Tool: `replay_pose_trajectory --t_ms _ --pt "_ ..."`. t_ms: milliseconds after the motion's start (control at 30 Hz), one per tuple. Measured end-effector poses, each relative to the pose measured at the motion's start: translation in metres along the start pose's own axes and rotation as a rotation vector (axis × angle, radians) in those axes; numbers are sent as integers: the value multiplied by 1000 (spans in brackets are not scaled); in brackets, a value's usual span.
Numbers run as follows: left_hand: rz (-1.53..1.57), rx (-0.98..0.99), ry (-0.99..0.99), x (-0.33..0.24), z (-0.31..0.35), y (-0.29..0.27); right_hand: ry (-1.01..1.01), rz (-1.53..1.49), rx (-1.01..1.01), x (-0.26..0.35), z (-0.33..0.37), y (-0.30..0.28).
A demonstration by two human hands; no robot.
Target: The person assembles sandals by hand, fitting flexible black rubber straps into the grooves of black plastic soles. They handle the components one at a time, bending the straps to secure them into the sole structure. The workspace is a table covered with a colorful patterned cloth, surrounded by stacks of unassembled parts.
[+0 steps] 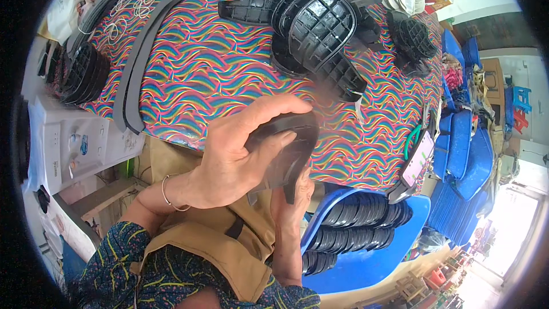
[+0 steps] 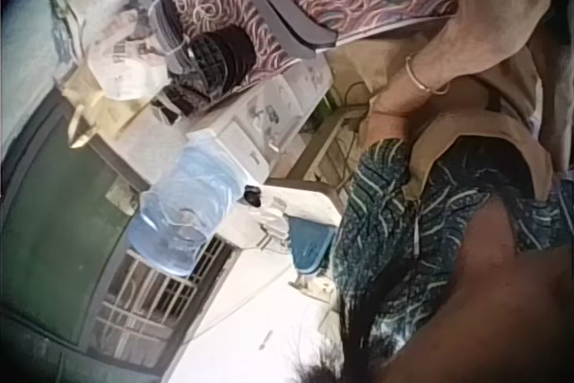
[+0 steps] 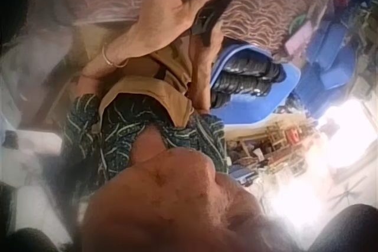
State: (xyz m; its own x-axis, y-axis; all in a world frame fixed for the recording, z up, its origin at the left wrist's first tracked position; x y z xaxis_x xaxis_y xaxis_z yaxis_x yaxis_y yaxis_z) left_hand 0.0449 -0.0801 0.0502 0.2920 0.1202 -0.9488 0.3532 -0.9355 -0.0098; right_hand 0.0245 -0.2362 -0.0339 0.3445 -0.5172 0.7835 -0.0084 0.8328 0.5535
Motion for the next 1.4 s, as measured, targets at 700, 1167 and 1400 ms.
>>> replay_pose_trajectory --t_ms 700,1167,1400 --pt "152 -19 -82 12 13 -19 -332 855 8 40 -3 39" --pt "767 -109 -426 54 7 -34 -535 627 184 34 4 64" --pt "1398 -25 -606 86 39 -23 -764 598 208 -3 7 111"
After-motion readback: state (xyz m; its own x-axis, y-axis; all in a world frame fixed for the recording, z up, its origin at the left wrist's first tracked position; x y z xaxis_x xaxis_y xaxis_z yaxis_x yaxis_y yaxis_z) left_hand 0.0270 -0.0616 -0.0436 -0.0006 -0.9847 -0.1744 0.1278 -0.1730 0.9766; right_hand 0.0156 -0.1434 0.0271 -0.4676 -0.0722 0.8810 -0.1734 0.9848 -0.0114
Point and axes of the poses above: each hand's wrist, its own z-axis away from the middle knuckle, its own y-axis out of the palm, x = y × z, the point moved 2 cm from there along -z, towards the middle knuckle, and after that the axes turned 3 degrees about -x, right-handed, at the moved point
